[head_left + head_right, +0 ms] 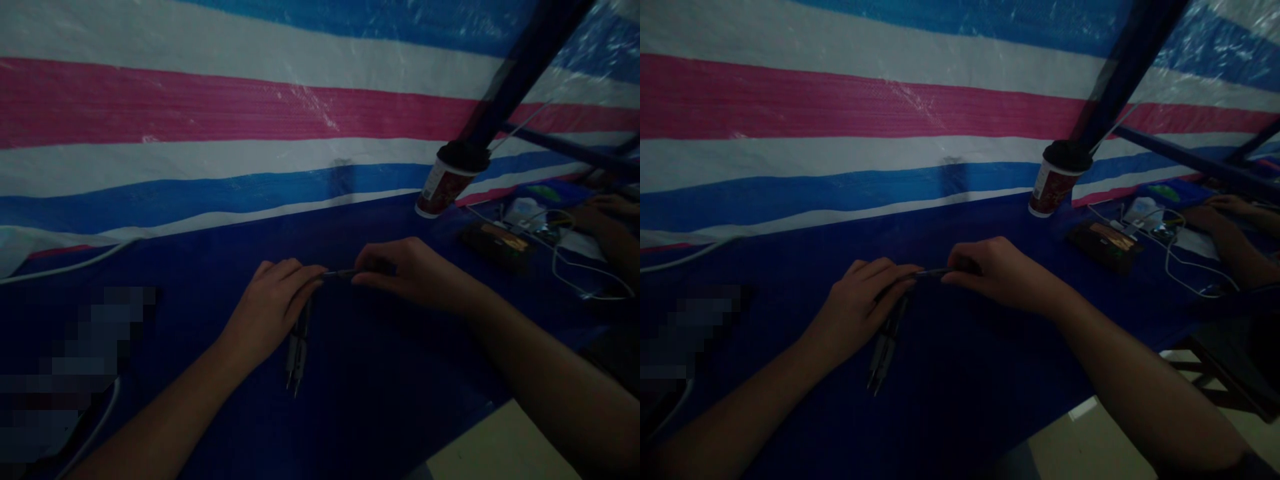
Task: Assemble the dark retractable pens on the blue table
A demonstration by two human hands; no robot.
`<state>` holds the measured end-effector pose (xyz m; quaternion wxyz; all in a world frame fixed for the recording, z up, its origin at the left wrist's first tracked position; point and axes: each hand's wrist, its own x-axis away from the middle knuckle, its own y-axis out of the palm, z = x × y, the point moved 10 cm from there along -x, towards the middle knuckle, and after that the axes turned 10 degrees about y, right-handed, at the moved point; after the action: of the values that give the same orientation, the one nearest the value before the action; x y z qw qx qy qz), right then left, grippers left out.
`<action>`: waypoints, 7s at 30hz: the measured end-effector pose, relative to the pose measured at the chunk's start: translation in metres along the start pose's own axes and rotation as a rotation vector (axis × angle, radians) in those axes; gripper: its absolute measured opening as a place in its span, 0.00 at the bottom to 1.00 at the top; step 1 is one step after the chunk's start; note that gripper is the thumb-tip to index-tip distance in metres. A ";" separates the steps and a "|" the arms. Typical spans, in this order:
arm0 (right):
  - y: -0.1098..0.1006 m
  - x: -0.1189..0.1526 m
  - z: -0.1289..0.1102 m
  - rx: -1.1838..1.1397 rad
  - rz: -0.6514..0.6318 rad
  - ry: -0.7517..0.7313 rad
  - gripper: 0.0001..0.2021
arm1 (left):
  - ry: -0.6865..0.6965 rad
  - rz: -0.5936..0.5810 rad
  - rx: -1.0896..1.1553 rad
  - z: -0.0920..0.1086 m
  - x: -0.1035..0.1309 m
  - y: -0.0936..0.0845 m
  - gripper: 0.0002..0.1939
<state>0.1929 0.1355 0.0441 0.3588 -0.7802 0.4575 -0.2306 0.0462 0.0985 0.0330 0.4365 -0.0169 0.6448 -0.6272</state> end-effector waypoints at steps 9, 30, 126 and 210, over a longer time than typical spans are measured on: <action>0.006 0.002 -0.001 0.116 -0.075 -0.009 0.14 | -0.014 -0.010 0.024 -0.003 0.001 0.003 0.16; 0.047 0.010 -0.002 -0.439 -0.549 0.081 0.22 | 0.264 0.274 -0.180 0.044 0.004 -0.029 0.06; 0.018 -0.010 0.028 -0.337 0.106 0.198 0.18 | -0.512 0.322 0.486 -0.010 0.025 -0.014 0.12; 0.027 0.011 -0.023 -0.048 -0.347 -0.307 0.13 | 0.036 -0.062 0.061 0.017 0.003 -0.019 0.25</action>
<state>0.1678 0.1086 0.0383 0.3605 -0.8815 0.2620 -0.1563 0.0437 0.0792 0.0499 0.4056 -0.0124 0.6323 -0.6600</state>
